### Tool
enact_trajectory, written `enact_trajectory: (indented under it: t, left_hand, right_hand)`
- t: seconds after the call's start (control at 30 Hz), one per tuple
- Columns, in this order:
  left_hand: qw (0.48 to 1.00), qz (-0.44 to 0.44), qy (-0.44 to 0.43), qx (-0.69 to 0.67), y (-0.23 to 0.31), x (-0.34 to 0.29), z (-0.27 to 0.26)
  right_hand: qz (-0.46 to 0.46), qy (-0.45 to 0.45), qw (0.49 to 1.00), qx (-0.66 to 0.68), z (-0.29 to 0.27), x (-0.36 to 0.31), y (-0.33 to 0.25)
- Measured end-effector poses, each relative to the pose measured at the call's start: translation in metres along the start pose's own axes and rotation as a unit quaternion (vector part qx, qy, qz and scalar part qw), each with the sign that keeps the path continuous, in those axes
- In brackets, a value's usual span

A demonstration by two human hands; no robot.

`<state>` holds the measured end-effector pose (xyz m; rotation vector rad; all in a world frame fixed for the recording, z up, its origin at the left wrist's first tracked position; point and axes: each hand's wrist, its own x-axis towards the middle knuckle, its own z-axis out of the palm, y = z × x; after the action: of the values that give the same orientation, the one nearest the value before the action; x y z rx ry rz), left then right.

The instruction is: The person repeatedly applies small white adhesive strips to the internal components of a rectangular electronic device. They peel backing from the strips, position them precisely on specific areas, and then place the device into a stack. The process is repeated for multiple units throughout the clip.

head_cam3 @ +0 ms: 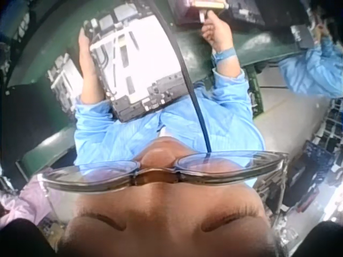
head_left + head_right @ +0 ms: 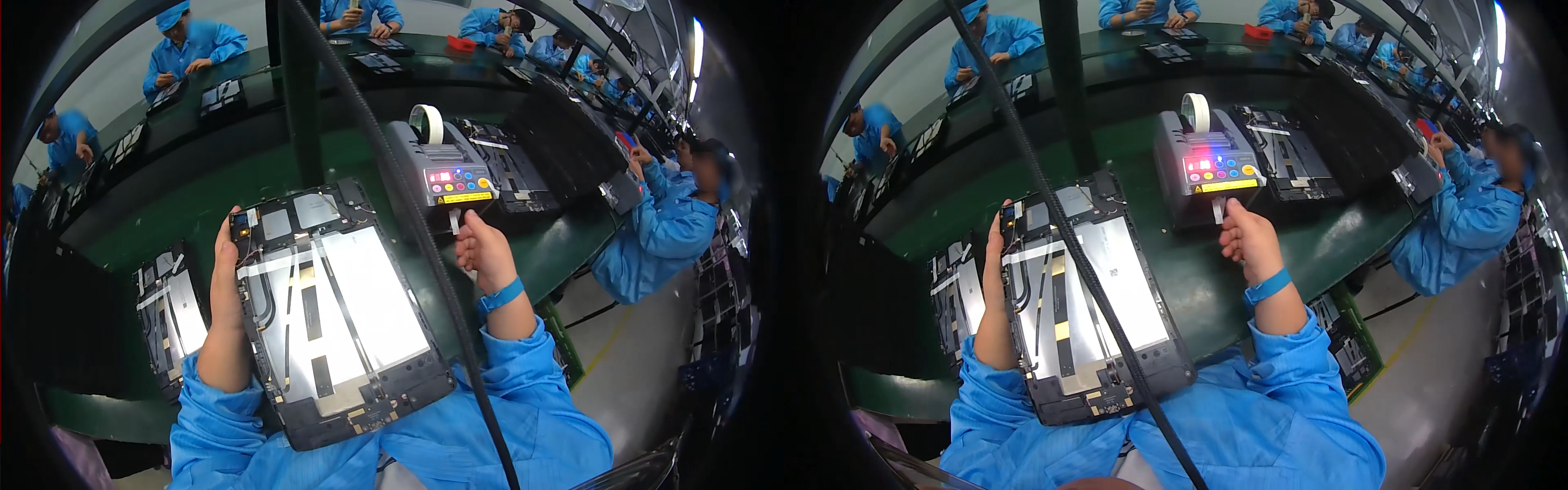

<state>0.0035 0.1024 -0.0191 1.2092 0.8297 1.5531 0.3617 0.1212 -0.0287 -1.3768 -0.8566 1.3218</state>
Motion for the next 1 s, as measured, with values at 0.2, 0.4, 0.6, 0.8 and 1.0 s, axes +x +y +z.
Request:
enact_trajectory:
  t: [0.2,0.4,0.6,0.8,1.0]
  left_hand:
    - [1.0,0.0,0.018,0.024,-0.002,-0.003,0.0]
    - [0.999,-0.015,0.034,-0.008,-0.006,-0.005,-0.002]
    - [0.999,-0.016,0.034,-0.013,-0.005,-0.005,0.0]
    - [1.0,-0.006,0.018,-0.016,-0.008,-0.002,-0.003]
    - [0.984,0.007,0.083,0.155,-0.002,-0.018,-0.016]
  right_hand:
    - [0.045,-0.011,0.998,0.041,-0.006,-0.003,0.012]
    - [-0.018,-0.014,0.993,0.113,0.003,0.006,0.024]
    - [-0.034,-0.004,0.991,0.128,-0.004,-0.005,0.031]
    - [-0.039,-0.044,0.987,0.15,0.013,-0.006,0.012]
    - [-0.105,0.011,0.99,0.089,0.029,-0.007,0.004]
